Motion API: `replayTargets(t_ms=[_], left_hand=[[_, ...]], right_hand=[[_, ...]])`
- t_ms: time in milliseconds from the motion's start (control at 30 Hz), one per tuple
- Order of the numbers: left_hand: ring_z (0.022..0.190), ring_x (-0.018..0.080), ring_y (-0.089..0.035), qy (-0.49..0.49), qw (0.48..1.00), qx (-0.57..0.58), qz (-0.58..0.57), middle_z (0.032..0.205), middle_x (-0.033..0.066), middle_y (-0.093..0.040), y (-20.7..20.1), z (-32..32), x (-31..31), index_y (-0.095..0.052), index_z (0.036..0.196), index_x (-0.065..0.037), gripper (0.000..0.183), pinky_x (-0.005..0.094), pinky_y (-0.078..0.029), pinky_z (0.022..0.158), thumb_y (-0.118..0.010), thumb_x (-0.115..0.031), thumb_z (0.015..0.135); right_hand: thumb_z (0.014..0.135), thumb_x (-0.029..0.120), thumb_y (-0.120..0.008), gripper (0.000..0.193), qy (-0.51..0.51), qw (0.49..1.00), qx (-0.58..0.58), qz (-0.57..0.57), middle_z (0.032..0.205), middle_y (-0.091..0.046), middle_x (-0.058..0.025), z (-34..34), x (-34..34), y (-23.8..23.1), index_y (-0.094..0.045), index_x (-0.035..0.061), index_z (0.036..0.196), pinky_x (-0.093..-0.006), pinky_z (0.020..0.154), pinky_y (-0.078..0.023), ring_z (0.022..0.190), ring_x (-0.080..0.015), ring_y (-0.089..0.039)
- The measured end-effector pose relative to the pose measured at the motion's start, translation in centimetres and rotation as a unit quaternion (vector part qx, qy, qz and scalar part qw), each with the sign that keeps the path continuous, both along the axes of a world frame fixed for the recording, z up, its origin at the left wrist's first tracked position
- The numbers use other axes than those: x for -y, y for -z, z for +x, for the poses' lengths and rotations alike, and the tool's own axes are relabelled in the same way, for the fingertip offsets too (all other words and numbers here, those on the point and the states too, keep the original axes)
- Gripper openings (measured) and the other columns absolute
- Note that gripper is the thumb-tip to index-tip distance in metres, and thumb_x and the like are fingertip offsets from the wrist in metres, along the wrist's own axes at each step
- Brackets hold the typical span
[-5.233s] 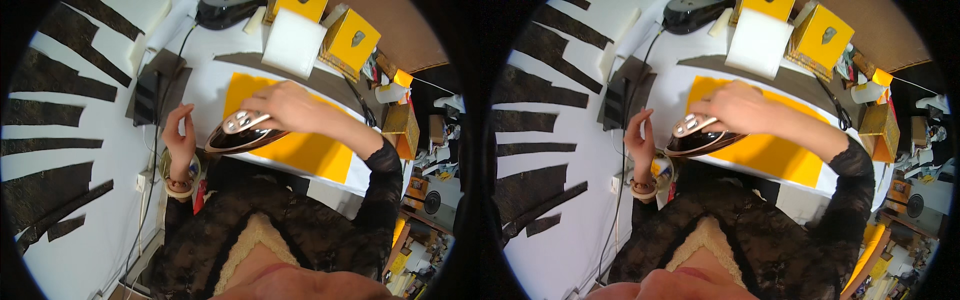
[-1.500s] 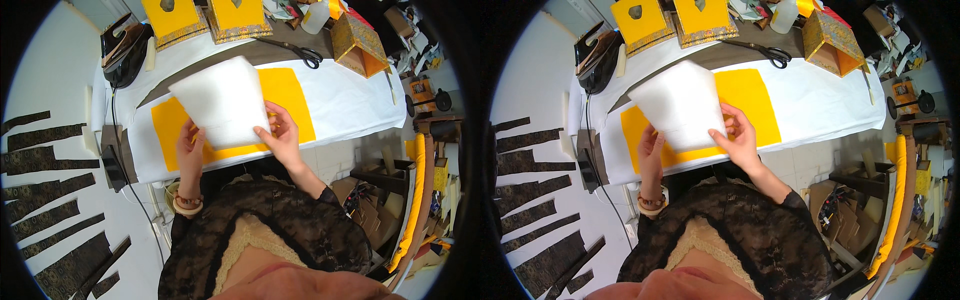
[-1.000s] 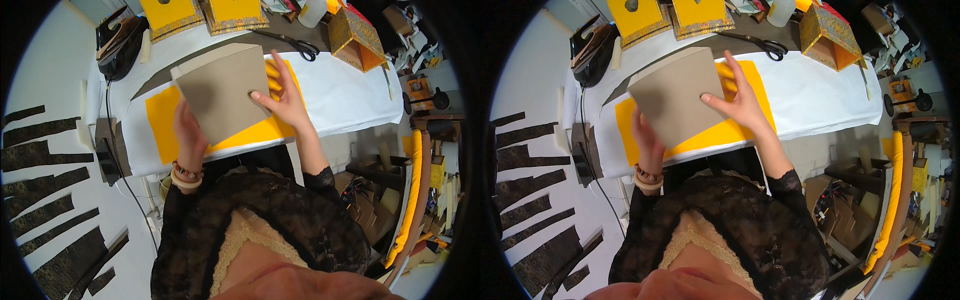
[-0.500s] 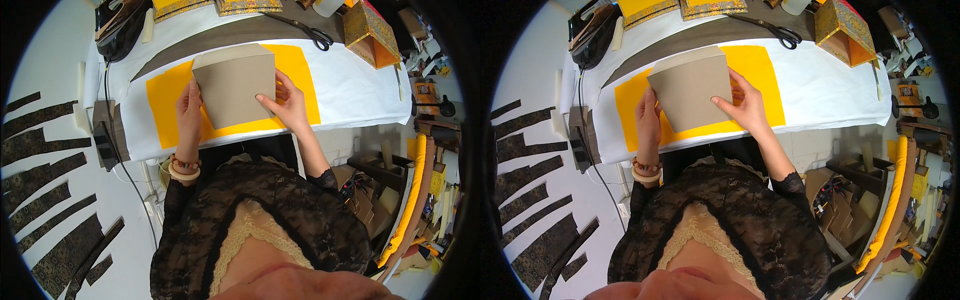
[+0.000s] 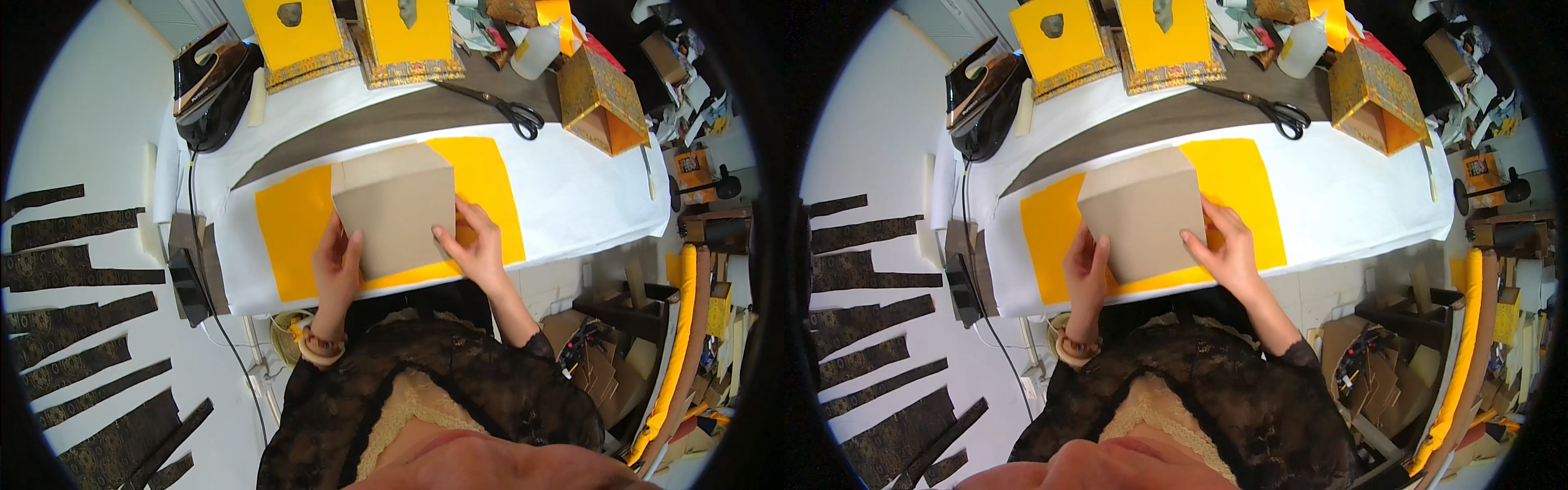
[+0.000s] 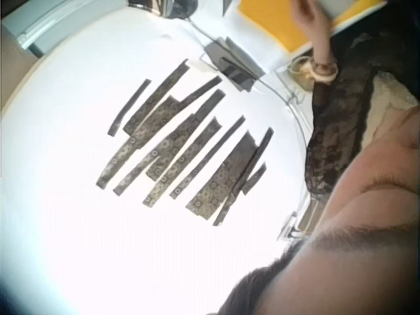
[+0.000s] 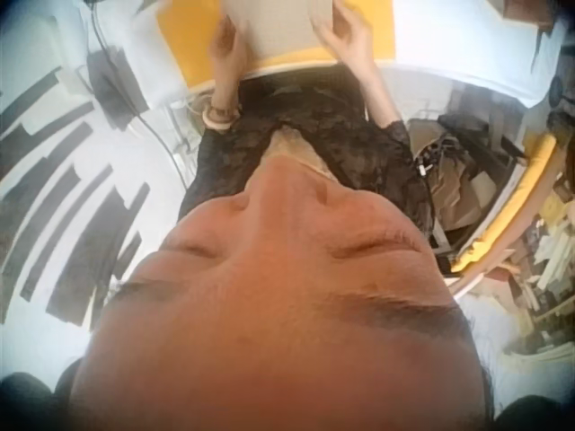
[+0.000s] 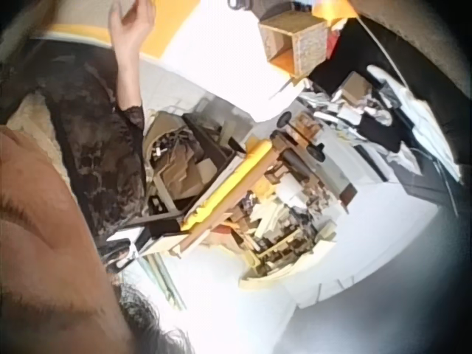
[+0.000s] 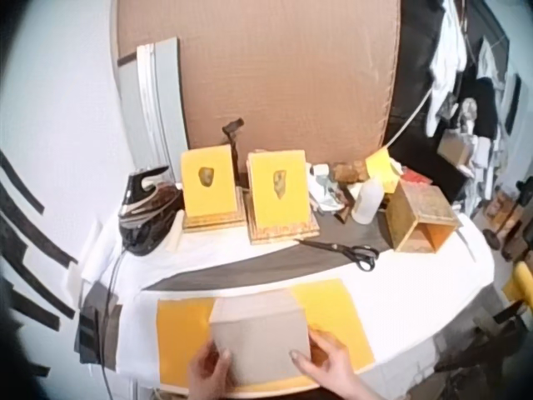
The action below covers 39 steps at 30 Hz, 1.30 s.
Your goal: The person cuts yellow fabric, irons it, applies glue to a cardboard insert, and folds the fabric around it to form a pouch. They repeat the process with a second pouch, ironing the final folds.
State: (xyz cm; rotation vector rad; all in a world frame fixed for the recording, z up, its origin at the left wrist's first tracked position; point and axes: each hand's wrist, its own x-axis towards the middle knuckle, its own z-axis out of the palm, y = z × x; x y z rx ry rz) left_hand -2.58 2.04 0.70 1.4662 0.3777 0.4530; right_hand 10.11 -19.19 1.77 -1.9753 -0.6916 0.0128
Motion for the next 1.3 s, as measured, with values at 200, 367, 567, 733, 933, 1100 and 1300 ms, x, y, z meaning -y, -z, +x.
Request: replayTargets(t_ms=[200,367,567,733,933,1100,1300], left_hand=[[0.121,0.0127,-0.057,-0.023,1.0,-0.008,0.01,0.138,0.011,-0.06,0.0,-0.5,-0.4,-0.042,0.15,0.004,0.052,0.0271,-0.045,0.102,-0.059,-0.004,0.102],[0.115,0.0112,-0.059,-0.029,0.999,-0.034,-0.024,0.135,0.0099,-0.062,1.2,-0.5,-0.7,-0.043,0.15,0.004,0.052,0.0258,-0.046,0.098,-0.061,-0.007,0.102],[0.116,0.0122,-0.058,-0.037,0.998,-0.031,-0.027,0.134,0.0089,-0.062,1.4,-0.6,-0.5,-0.043,0.15,0.004,0.052,0.0269,-0.046,0.099,-0.061,-0.009,0.102],[0.128,0.0168,-0.054,-0.043,0.998,-0.001,-0.049,0.144,0.0125,-0.056,1.1,-0.4,-0.6,-0.044,0.15,0.003,0.048,0.0297,-0.041,0.108,-0.056,-0.007,0.104],[0.138,0.0245,-0.049,-0.138,0.937,0.062,-0.313,0.147,0.0135,-0.053,-1.6,-0.4,-2.3,-0.05,0.144,0.003,0.04,0.042,-0.038,0.118,-0.046,-0.015,0.108],[0.133,0.0228,-0.054,-0.066,0.995,-0.013,-0.071,0.144,0.0145,-0.056,-0.6,-1.6,-2.5,-0.052,0.142,0.004,0.039,0.0382,-0.042,0.114,-0.047,-0.015,0.108],[0.128,0.0211,-0.057,-0.077,0.993,-0.029,-0.084,0.138,0.0125,-0.061,0.1,-1.7,-1.5,-0.056,0.14,0.003,0.037,0.0375,-0.044,0.112,-0.049,-0.016,0.109]], right_hand=[[0.08,0.013,-0.084,0.06,-0.01,1.0,-0.025,0.001,0.095,-0.068,-0.0143,-0.5,-0.5,0.0,-0.062,-0.0037,0.133,-0.0329,0.079,-0.053,0.087,-0.0232,-0.063],[0.081,0.01,-0.084,0.059,-0.019,0.999,-0.044,0.011,0.103,-0.068,-0.0148,0.0,-0.8,1.0,-0.061,-0.0031,0.134,-0.0299,0.075,-0.054,0.087,-0.0213,-0.064],[0.083,0.007,-0.082,0.058,-0.033,0.998,-0.036,0.033,0.117,-0.067,-0.0155,0.1,-0.9,1.0,-0.06,-0.0016,0.136,-0.0284,0.075,-0.055,0.091,-0.0188,-0.065],[0.087,0.007,-0.078,0.051,-0.025,0.996,-0.074,0.042,0.116,-0.068,-0.0151,0.0,-1.4,-0.8,-0.061,-0.0023,0.134,-0.0288,0.078,-0.057,0.093,-0.019,-0.067],[0.101,0.012,-0.062,0.027,0.098,0.986,-0.116,0.068,0.105,-0.074,-0.0149,0.6,0.6,0.4,-0.067,-0.0059,0.12,-0.0293,0.079,-0.057,0.091,-0.0182,-0.072],[0.104,0.015,-0.058,0.026,0.084,0.977,-0.168,0.096,0.102,-0.075,-0.0112,0.8,1.3,0.9,-0.071,-0.0043,0.115,-0.0282,0.077,-0.057,0.086,-0.0167,-0.073],[0.097,0.013,-0.07,0.027,0.046,0.983,-0.166,0.063,0.094,-0.074,-0.0099,-0.6,0.3,0.7,-0.071,-0.0032,0.118,-0.0266,0.074,-0.057,0.08,-0.0137,-0.07]])
